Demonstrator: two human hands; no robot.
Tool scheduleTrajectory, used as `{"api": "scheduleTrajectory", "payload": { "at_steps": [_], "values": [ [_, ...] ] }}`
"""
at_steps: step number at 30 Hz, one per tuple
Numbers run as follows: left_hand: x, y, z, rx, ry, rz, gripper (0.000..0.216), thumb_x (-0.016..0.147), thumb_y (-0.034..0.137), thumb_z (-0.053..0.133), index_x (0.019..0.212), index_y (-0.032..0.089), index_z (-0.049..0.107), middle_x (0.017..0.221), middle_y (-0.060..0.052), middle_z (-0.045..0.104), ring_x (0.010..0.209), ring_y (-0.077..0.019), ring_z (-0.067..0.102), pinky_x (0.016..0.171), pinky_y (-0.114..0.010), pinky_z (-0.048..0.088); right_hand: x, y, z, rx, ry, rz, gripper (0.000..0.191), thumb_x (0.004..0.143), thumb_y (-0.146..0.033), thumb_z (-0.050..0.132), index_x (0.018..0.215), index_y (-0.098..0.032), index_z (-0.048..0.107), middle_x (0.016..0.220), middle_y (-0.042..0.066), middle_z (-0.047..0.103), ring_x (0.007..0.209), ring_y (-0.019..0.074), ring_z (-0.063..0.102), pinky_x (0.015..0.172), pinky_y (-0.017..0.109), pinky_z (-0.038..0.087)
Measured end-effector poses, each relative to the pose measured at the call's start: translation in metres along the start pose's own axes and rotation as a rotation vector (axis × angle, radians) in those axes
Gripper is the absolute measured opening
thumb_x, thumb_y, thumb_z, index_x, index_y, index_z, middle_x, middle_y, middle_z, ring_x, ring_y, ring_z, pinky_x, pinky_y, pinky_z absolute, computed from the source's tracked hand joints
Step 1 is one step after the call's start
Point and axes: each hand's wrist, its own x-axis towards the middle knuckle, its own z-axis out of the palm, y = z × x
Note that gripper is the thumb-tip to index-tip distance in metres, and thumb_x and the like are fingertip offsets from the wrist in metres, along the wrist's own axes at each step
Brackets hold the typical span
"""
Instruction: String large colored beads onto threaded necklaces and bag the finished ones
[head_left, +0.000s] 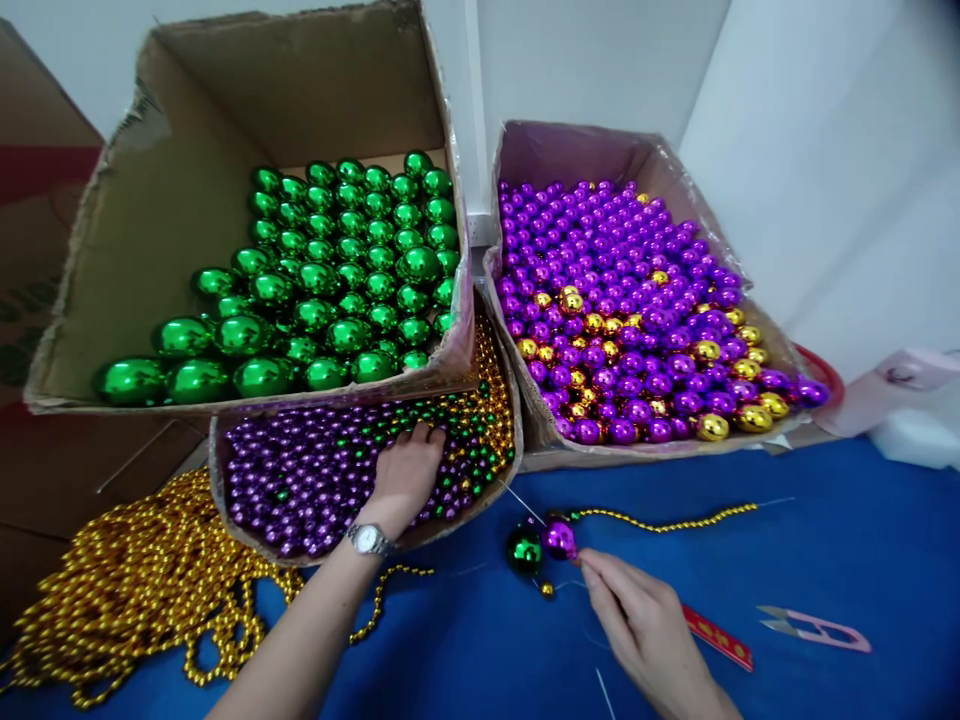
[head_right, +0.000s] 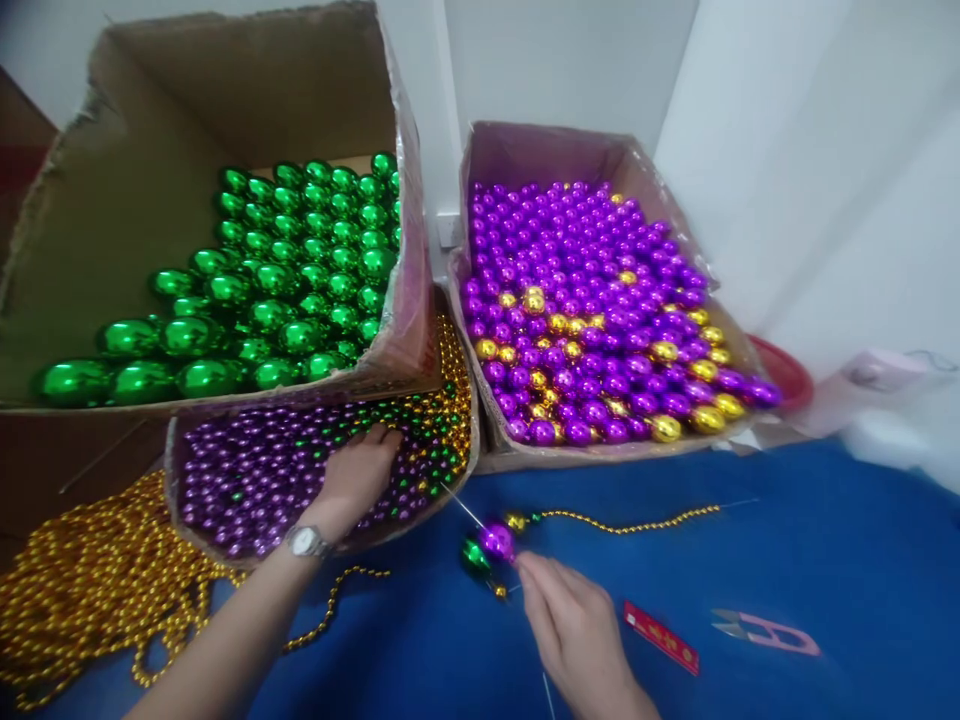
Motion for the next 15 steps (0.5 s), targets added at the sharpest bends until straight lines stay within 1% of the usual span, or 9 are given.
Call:
{"api": "scheduleTrajectory", "payload": {
  "at_steps": [4, 6, 8, 9, 10, 11, 13, 14, 15],
  "values": [
    [0.002, -0.004, -0.002, -0.101, 0.017, -0.003, 0.029, 0.08, 0.005, 0.042, 0.095, 0.015, 0.064, 0.109, -0.015, 0.058, 0.096, -0.0295, 0.057, 0.078, -0.043, 0.047, 0.0, -0.001, 0.0, -0.003, 0.012, 0.002, 0.021, 0.093, -0.017, 0.045, 0.109, -0.021, 0.058, 0.098, 0.005, 0.07, 0.085, 0.0178, 0.068, 0.075, 0.027, 0.054],
    [0.001, -0.006, -0.003, -0.189, 0.046, -0.005, 0.025, 0.084, 0.013, 0.045, 0.1, 0.015, 0.063, 0.11, -0.014, 0.059, 0.099, -0.0279, 0.058, 0.085, -0.042, 0.047, 0.001, -0.002, 0.001, 0.009, 0.013, 0.001, 0.021, 0.093, -0.017, 0.045, 0.11, -0.022, 0.058, 0.098, 0.005, 0.07, 0.085, 0.0173, 0.068, 0.075, 0.026, 0.054],
    [-0.002, -0.003, -0.005, -0.29, 0.062, 0.004, 0.025, 0.088, 0.024, 0.046, 0.106, 0.016, 0.061, 0.109, -0.011, 0.062, 0.098, -0.0239, 0.06, 0.087, -0.037, 0.048, 0.003, -0.003, 0.003, 0.025, 0.014, 0.0, 0.022, 0.093, -0.017, 0.046, 0.11, -0.022, 0.058, 0.096, 0.004, 0.07, 0.084, 0.017, 0.068, 0.075, 0.026, 0.054],
    [-0.004, 0.0, -0.007, -0.415, 0.05, 0.001, 0.027, 0.089, 0.029, 0.045, 0.107, 0.017, 0.06, 0.107, -0.01, 0.064, 0.096, -0.0218, 0.062, 0.085, -0.035, 0.05, 0.004, -0.004, 0.003, 0.032, 0.015, 0.0, 0.021, 0.093, -0.017, 0.046, 0.109, -0.022, 0.058, 0.095, 0.004, 0.07, 0.084, 0.0171, 0.068, 0.075, 0.026, 0.053],
    [-0.007, 0.004, -0.008, -0.601, 0.021, -0.016, 0.027, 0.09, 0.032, 0.046, 0.108, 0.017, 0.06, 0.106, -0.009, 0.065, 0.093, -0.0198, 0.063, 0.083, -0.032, 0.051, 0.005, -0.005, 0.004, 0.039, 0.015, 0.003, 0.021, 0.093, -0.016, 0.046, 0.109, -0.022, 0.058, 0.093, 0.004, 0.07, 0.084, 0.0171, 0.067, 0.075, 0.026, 0.053],
    [-0.01, 0.008, -0.009, -0.835, -0.021, -0.052, 0.027, 0.089, 0.033, 0.047, 0.107, 0.016, 0.06, 0.105, -0.008, 0.066, 0.09, -0.0182, 0.064, 0.08, -0.03, 0.053, 0.005, -0.006, 0.004, 0.047, 0.014, 0.008, 0.021, 0.093, -0.016, 0.046, 0.108, -0.022, 0.058, 0.091, 0.004, 0.07, 0.083, 0.0171, 0.067, 0.074, 0.026, 0.053],
    [-0.017, 0.019, -0.011, -1.333, -0.121, -0.168, 0.024, 0.087, 0.031, 0.054, 0.103, 0.014, 0.062, 0.105, -0.009, 0.066, 0.085, -0.0158, 0.065, 0.077, -0.027, 0.053, 0.006, -0.007, 0.005, 0.054, 0.014, 0.012, 0.021, 0.093, -0.016, 0.045, 0.108, -0.021, 0.059, 0.089, 0.004, 0.069, 0.082, 0.0171, 0.067, 0.073, 0.026, 0.054],
    [-0.02, 0.024, -0.012, -1.522, -0.165, -0.231, 0.022, 0.085, 0.029, 0.058, 0.1, 0.014, 0.063, 0.104, -0.009, 0.066, 0.084, -0.0148, 0.065, 0.077, -0.026, 0.053, 0.007, -0.008, 0.005, 0.051, 0.012, 0.009, 0.021, 0.093, -0.016, 0.045, 0.108, -0.021, 0.059, 0.089, 0.004, 0.07, 0.082, 0.0171, 0.067, 0.073, 0.026, 0.054],
    [-0.023, 0.029, -0.013, -1.636, -0.2, -0.279, 0.02, 0.083, 0.027, 0.061, 0.098, 0.013, 0.064, 0.103, -0.008, 0.066, 0.082, -0.0137, 0.064, 0.076, -0.024, 0.053, 0.007, -0.008, 0.005, 0.045, 0.013, 0.004, 0.021, 0.092, -0.016, 0.046, 0.108, -0.021, 0.059, 0.09, 0.005, 0.07, 0.082, 0.0173, 0.067, 0.074, 0.026, 0.054]
  ]
}}
